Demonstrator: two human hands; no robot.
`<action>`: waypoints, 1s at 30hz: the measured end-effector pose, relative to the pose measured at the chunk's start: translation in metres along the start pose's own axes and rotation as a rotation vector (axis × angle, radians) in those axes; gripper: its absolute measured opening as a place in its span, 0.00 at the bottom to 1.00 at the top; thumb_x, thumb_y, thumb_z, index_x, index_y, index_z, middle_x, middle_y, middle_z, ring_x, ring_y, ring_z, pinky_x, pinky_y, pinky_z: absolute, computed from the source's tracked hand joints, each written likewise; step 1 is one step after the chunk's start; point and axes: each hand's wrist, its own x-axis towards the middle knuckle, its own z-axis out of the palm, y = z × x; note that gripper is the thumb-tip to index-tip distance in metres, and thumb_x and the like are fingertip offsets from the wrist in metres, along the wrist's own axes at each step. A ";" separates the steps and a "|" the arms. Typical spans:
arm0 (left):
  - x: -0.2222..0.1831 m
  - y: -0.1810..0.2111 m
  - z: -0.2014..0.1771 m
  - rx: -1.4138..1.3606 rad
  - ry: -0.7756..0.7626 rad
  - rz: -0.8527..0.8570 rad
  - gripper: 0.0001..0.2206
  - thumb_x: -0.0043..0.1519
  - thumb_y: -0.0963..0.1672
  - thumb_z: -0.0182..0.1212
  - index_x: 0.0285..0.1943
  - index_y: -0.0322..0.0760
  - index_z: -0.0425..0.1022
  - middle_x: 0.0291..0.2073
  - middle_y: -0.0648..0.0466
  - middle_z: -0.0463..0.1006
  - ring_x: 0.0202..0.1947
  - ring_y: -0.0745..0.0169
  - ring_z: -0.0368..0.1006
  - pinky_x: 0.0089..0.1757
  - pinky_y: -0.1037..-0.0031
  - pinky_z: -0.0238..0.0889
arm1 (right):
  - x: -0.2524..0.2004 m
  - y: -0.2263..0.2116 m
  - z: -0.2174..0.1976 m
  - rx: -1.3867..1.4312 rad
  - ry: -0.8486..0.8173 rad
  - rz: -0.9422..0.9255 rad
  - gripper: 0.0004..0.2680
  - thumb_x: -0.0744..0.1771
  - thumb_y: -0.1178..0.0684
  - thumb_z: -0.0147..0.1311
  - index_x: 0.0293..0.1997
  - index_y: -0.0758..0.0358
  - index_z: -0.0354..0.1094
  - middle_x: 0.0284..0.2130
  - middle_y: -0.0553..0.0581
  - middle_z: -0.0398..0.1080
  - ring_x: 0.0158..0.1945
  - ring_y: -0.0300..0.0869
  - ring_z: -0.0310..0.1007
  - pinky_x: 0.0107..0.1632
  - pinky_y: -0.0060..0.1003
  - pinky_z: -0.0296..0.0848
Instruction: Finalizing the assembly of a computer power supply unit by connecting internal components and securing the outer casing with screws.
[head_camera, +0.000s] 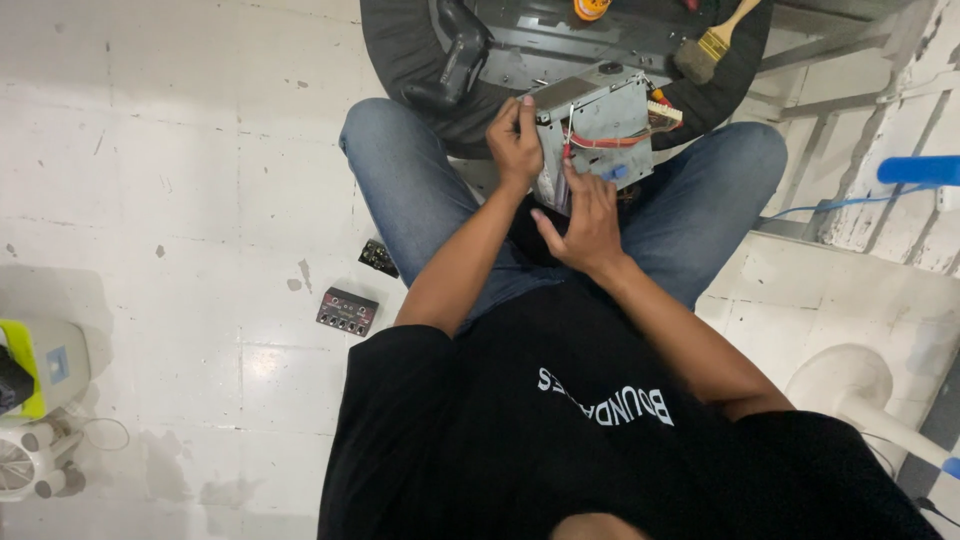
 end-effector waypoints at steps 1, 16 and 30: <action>0.001 0.001 -0.001 0.002 0.001 -0.004 0.19 0.69 0.44 0.49 0.22 0.39 0.54 0.20 0.60 0.56 0.24 0.71 0.54 0.31 0.70 0.50 | 0.003 0.007 -0.008 0.002 -0.003 0.001 0.28 0.68 0.44 0.64 0.69 0.75 0.55 0.51 0.71 0.69 0.50 0.59 0.71 0.52 0.52 0.64; 0.000 0.007 -0.001 0.035 -0.049 0.116 0.19 0.69 0.44 0.48 0.22 0.37 0.55 0.20 0.57 0.58 0.24 0.66 0.56 0.31 0.67 0.51 | 0.034 0.026 -0.045 0.090 -0.282 -0.099 0.35 0.60 0.42 0.76 0.69 0.68 0.59 0.58 0.74 0.68 0.61 0.62 0.70 0.61 0.54 0.72; -0.001 0.002 -0.002 0.050 -0.112 0.154 0.19 0.69 0.45 0.49 0.22 0.34 0.59 0.21 0.55 0.60 0.24 0.64 0.57 0.30 0.66 0.51 | 0.085 0.032 -0.049 -0.194 -0.184 -0.666 0.18 0.68 0.33 0.59 0.46 0.58 0.74 0.42 0.60 0.69 0.46 0.51 0.68 0.47 0.46 0.75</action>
